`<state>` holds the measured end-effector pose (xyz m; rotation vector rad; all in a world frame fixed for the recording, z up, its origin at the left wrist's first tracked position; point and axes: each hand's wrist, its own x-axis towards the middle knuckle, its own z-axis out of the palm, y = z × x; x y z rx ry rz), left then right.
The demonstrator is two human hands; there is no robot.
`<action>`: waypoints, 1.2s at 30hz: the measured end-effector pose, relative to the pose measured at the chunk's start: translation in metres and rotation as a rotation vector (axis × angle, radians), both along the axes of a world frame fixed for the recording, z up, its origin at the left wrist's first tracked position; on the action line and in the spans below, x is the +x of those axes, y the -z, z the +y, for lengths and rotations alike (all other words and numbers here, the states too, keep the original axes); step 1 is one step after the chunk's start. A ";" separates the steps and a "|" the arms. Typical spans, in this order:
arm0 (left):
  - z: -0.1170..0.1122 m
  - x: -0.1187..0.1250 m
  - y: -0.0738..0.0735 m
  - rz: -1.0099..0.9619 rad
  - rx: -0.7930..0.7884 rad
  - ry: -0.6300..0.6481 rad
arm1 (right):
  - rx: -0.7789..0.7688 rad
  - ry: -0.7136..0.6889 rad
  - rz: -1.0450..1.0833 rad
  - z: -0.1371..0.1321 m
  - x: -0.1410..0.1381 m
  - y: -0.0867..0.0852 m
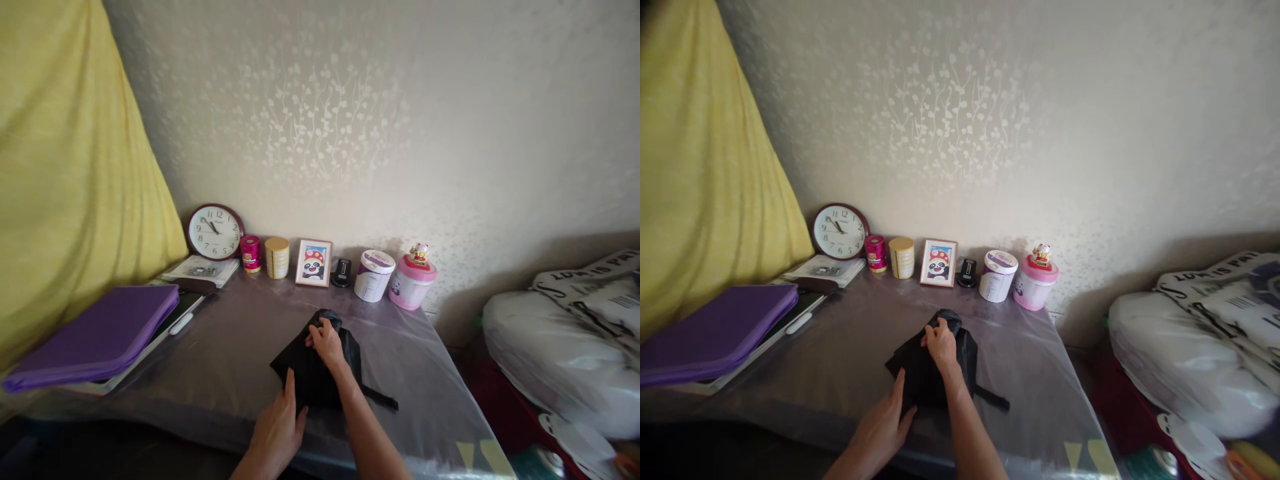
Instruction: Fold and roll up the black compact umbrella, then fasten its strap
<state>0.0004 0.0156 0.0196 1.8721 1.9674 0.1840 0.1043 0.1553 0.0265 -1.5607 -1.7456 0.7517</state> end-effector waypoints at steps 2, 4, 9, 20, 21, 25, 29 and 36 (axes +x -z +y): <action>-0.004 -0.002 -0.002 -0.020 0.032 -0.006 | -0.002 -0.052 0.042 -0.002 -0.001 -0.001; -0.006 -0.001 -0.006 -0.015 0.052 0.020 | 0.007 -0.062 0.055 -0.003 -0.001 -0.002; 0.000 0.007 -0.008 0.090 0.008 0.092 | 0.033 -0.076 0.042 -0.006 -0.001 -0.003; 0.005 0.009 0.005 0.095 0.024 0.088 | 0.578 -0.228 -0.108 -0.053 0.024 0.014; 0.005 0.009 0.005 0.095 0.025 0.085 | 0.593 -0.205 -0.142 -0.049 0.026 0.019; 0.005 0.010 0.005 0.083 0.016 0.073 | 0.585 -0.096 -0.247 -0.018 0.035 0.034; 0.007 0.010 0.006 0.079 -0.011 0.055 | 0.531 -0.034 -0.282 0.019 0.044 0.038; 0.009 0.008 0.008 0.055 -0.021 0.062 | 0.430 0.154 -0.302 0.039 0.057 0.027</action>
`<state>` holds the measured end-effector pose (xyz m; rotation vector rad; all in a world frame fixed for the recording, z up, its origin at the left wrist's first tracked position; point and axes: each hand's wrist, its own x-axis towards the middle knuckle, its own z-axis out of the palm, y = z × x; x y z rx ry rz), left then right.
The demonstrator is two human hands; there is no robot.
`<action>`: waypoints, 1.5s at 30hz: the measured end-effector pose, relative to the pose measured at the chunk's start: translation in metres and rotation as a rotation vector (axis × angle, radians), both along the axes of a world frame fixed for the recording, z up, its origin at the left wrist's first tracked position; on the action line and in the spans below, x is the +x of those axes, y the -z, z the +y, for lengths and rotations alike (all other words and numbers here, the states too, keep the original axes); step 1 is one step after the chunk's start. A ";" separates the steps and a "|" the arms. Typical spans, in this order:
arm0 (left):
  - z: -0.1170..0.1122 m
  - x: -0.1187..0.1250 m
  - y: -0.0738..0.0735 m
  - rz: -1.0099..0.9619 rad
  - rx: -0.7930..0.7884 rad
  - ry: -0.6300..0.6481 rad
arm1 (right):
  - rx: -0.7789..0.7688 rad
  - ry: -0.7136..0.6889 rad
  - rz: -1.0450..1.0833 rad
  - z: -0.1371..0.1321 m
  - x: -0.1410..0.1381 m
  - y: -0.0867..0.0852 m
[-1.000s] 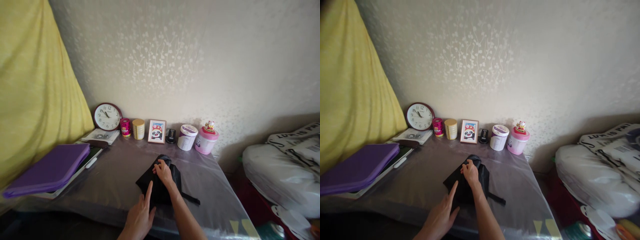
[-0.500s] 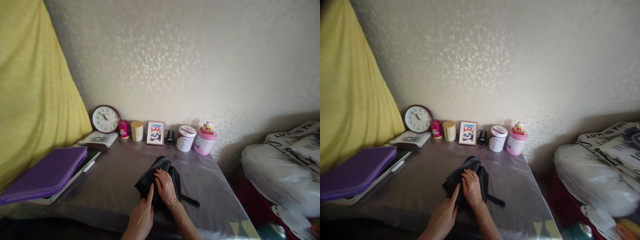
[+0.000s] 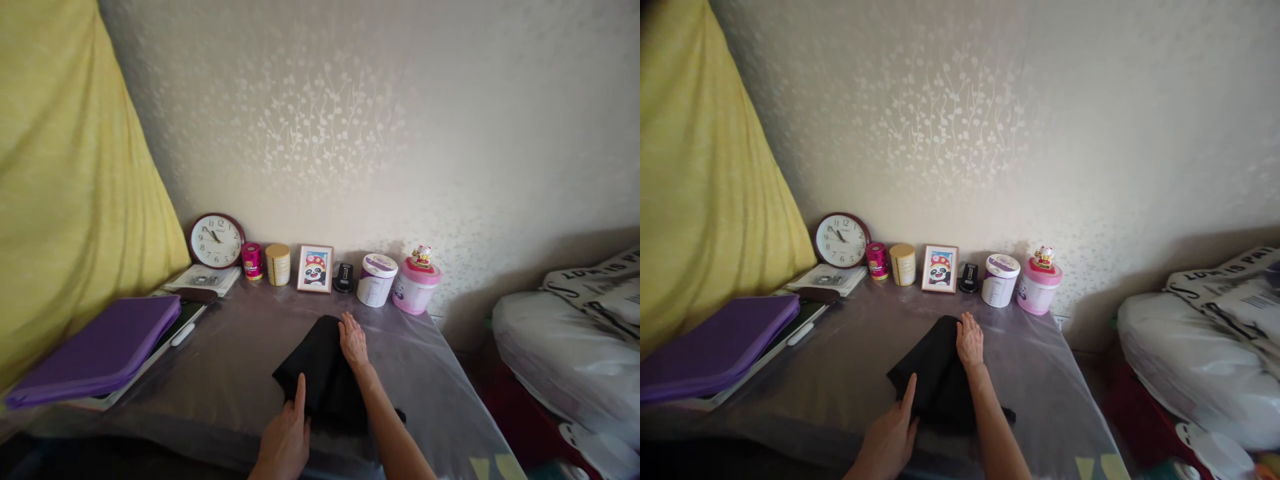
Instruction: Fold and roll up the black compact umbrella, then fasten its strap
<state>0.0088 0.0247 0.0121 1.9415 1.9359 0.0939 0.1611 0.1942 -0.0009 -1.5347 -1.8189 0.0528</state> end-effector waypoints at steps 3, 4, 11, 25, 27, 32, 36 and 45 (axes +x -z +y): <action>0.000 0.001 0.000 0.008 0.013 -0.006 | 0.085 -0.189 -0.015 -0.022 -0.012 -0.007; 0.000 0.001 -0.001 0.016 0.013 -0.015 | 0.079 -0.266 -0.035 -0.032 -0.019 -0.008; -0.002 -0.001 0.003 0.001 0.032 -0.009 | -0.114 -0.756 -0.065 -0.096 -0.059 -0.030; 0.005 -0.022 -0.004 -0.321 -0.030 -0.062 | -0.343 0.172 0.364 -0.082 0.067 0.010; 0.006 -0.024 -0.004 -0.415 -0.092 -0.095 | -0.383 0.174 0.378 -0.081 0.064 0.013; 0.007 -0.026 -0.002 -0.593 -0.197 -0.171 | -0.399 0.199 0.348 -0.072 0.049 0.009; 0.007 -0.025 -0.005 -0.611 -0.198 -0.176 | -0.344 0.228 0.270 -0.070 0.046 0.014; 0.006 -0.023 -0.012 -0.526 -0.209 -0.166 | -0.333 0.236 0.205 -0.078 0.053 0.016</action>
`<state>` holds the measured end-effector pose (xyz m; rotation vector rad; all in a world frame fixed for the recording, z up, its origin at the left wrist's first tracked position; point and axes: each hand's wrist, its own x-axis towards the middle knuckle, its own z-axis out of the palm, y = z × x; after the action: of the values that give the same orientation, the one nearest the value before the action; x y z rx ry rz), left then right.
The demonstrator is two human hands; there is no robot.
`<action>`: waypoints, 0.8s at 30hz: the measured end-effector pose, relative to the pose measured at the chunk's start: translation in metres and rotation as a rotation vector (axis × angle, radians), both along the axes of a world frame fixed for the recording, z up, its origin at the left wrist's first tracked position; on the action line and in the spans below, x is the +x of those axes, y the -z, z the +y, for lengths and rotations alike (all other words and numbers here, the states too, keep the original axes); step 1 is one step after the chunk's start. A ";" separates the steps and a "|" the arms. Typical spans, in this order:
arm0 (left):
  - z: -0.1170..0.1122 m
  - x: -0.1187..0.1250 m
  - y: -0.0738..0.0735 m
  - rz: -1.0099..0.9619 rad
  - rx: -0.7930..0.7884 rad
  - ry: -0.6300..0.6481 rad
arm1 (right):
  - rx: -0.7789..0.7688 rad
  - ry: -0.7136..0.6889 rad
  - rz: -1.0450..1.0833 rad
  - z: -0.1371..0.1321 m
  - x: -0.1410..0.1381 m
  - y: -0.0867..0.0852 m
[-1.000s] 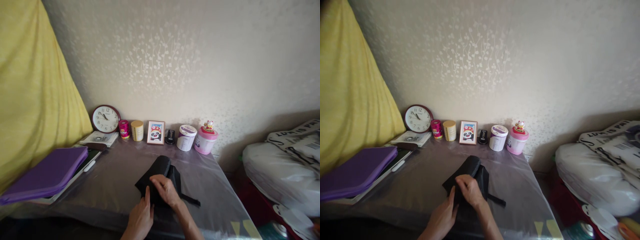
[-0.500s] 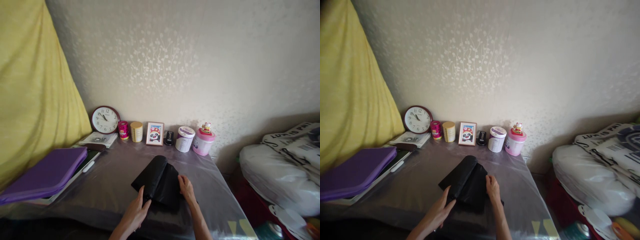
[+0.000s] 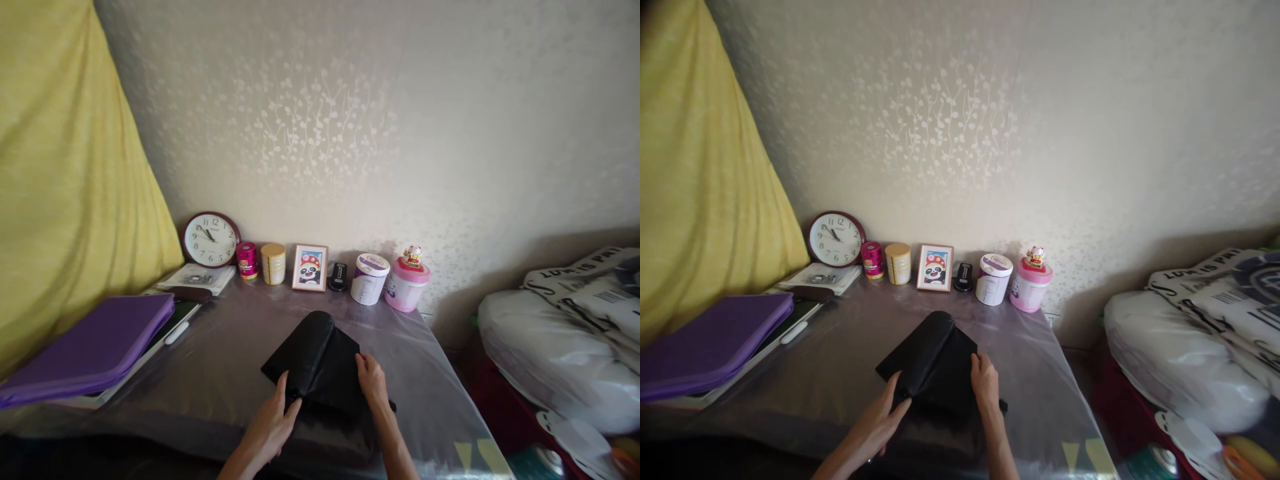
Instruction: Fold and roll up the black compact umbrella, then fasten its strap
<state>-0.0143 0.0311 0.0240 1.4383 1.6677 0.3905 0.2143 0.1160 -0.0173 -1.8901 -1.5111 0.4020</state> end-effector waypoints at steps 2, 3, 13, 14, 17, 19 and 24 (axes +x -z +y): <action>-0.001 0.001 0.000 0.070 0.026 0.014 | 0.010 0.003 0.056 0.001 -0.002 -0.002; -0.001 0.001 -0.001 0.108 0.052 0.017 | 0.017 0.002 0.085 0.001 -0.002 -0.003; -0.001 0.006 0.008 0.296 0.181 0.071 | 0.020 -0.103 0.574 0.003 -0.015 -0.024; -0.001 0.007 0.010 0.303 0.183 0.068 | 0.020 -0.109 0.604 0.005 -0.018 -0.028; -0.002 0.008 0.013 0.336 0.178 0.065 | 0.013 -0.127 0.678 0.009 -0.029 -0.039; -0.002 0.009 0.015 0.360 0.190 0.074 | 0.004 -0.144 0.723 0.010 -0.036 -0.046; -0.002 0.010 0.013 0.402 0.204 0.097 | -0.015 -0.177 0.779 0.014 -0.051 -0.058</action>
<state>-0.0040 0.0286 0.0110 1.8343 1.9045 0.2310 0.1629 0.1296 0.0408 -1.3521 -1.1244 1.0838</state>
